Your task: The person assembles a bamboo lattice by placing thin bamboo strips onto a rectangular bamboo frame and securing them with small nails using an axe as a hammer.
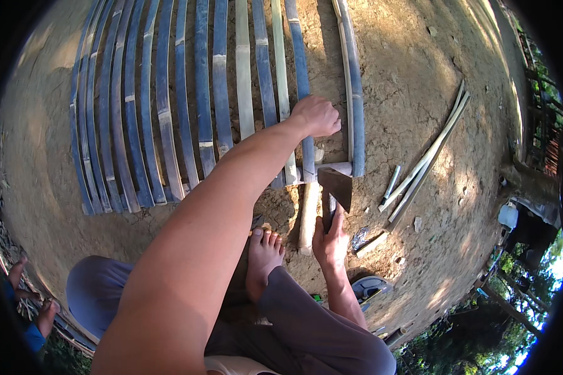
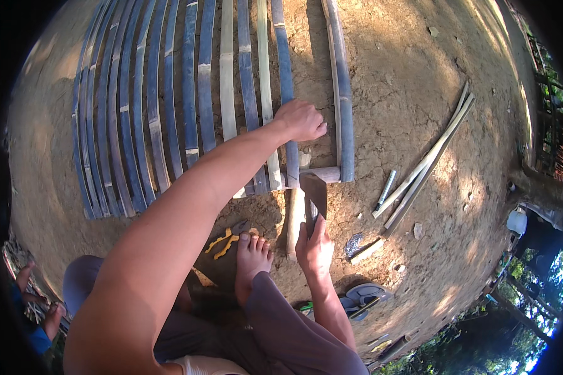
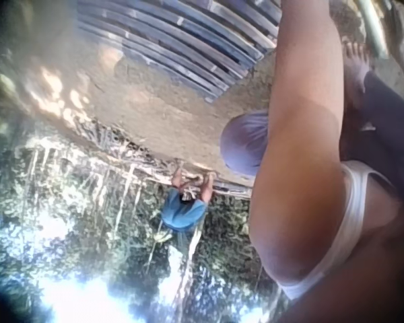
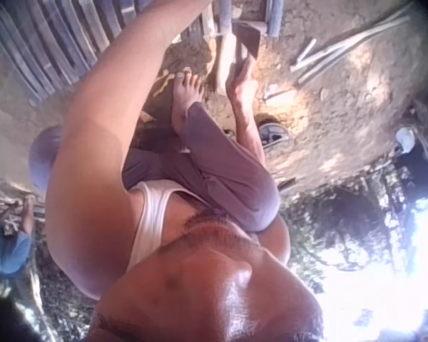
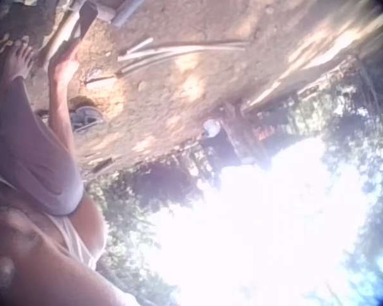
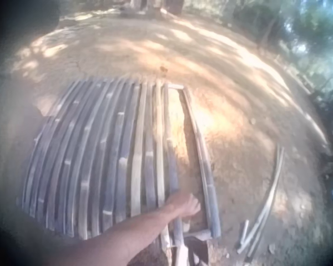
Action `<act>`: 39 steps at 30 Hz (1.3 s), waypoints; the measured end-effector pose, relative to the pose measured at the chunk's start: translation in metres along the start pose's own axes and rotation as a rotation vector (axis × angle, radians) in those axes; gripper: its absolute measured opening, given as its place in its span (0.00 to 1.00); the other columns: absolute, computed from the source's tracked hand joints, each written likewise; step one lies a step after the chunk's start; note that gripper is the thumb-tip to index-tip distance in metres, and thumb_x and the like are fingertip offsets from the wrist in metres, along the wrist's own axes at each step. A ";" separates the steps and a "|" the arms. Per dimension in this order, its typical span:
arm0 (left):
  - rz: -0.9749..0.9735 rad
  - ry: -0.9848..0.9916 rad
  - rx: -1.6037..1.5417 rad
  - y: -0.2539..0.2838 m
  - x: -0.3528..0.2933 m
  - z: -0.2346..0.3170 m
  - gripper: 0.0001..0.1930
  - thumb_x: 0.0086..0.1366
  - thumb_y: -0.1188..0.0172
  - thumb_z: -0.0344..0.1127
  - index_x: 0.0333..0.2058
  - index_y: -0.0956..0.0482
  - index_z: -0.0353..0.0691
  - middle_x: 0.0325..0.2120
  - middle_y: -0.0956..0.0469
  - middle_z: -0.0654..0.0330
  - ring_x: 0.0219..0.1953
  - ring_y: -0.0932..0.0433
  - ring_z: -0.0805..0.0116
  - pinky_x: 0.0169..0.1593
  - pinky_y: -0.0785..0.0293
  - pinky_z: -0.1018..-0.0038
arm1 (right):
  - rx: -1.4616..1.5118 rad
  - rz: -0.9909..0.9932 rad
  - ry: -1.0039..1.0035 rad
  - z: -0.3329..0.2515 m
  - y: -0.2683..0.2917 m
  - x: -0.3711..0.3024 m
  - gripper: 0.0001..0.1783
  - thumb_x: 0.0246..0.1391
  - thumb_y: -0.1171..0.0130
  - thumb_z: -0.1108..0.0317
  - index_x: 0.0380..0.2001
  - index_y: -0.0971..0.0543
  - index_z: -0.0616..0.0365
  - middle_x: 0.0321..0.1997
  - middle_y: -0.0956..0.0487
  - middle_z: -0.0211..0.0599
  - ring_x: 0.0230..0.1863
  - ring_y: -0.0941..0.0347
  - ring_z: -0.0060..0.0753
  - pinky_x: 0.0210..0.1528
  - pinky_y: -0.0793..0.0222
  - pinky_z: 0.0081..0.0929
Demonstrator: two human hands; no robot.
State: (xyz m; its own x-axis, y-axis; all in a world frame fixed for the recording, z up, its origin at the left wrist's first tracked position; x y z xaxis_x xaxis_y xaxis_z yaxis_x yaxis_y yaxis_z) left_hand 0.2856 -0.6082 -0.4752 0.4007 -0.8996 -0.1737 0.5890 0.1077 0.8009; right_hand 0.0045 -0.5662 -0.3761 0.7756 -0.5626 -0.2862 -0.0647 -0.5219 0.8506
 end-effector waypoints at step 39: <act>0.044 -0.019 0.070 -0.001 -0.006 -0.004 0.24 0.68 0.50 0.51 0.24 0.12 0.44 0.24 0.15 0.50 0.32 0.14 0.48 0.41 0.16 0.53 | 0.085 0.033 0.054 0.007 -0.020 -0.024 0.26 0.62 0.38 0.69 0.59 0.29 0.73 0.35 0.17 0.64 0.32 0.16 0.64 0.31 0.19 0.47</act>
State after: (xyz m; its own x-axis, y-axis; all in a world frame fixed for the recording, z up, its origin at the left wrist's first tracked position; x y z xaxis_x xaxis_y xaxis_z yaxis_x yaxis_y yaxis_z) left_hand 0.2850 -0.6015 -0.4772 0.4113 -0.9025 -0.1277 0.5205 0.1176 0.8457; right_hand -0.0172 -0.5470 -0.3898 0.8048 -0.5463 -0.2320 -0.1425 -0.5572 0.8181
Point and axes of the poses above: each hand's wrist, its own x-axis towards the middle knuckle, its own y-axis out of the back of the hand, z = x × y, the point moved 8 cm from there along x, towards the middle knuckle
